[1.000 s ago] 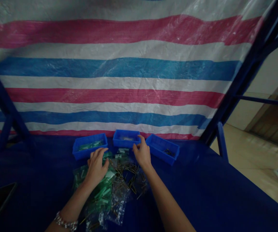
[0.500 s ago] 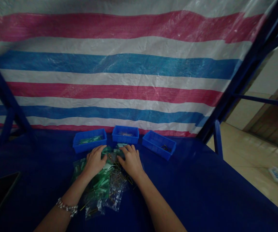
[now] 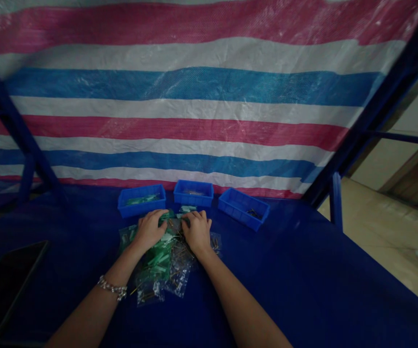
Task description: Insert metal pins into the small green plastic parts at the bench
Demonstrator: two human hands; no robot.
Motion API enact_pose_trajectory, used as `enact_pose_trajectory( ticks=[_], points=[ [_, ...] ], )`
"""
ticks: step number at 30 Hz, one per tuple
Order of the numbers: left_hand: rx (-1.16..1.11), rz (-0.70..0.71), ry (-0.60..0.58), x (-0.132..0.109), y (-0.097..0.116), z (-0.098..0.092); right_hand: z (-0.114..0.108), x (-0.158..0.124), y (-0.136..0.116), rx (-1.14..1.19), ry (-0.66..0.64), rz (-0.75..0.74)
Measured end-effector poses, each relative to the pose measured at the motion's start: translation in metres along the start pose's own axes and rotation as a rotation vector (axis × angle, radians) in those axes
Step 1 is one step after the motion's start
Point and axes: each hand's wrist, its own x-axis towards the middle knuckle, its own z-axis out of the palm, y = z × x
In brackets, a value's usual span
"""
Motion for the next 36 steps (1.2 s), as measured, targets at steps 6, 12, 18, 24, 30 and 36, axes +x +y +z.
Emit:
enact_pose_trajectory(
  ticks=[6, 12, 18, 24, 30, 36],
  points=[
    [-0.026, 0.006, 0.002, 0.001, -0.001, 0.001, -0.004, 0.007, 0.011, 0.2, 0.155, 0.048],
    [-0.082, 0.068, 0.105, 0.001, 0.006, -0.007, -0.015, 0.015, 0.015, 0.851, 0.201, 0.179],
    [-0.186, 0.192, 0.121, -0.003, 0.017, -0.015, -0.023, 0.01, -0.006, 1.097, 0.08, 0.243],
    [-0.21, 0.27, 0.112, -0.004, 0.018, -0.016, -0.023, 0.007, -0.012, 1.091, 0.037, 0.21],
    [-0.208, 0.288, 0.13, -0.002, 0.02, -0.015, -0.017, 0.007, -0.008, 1.156, -0.035, 0.298],
    [-0.234, 0.292, 0.114, 0.0, 0.015, -0.008, -0.014, 0.005, -0.008, 1.172, -0.061, 0.332]
  ],
)
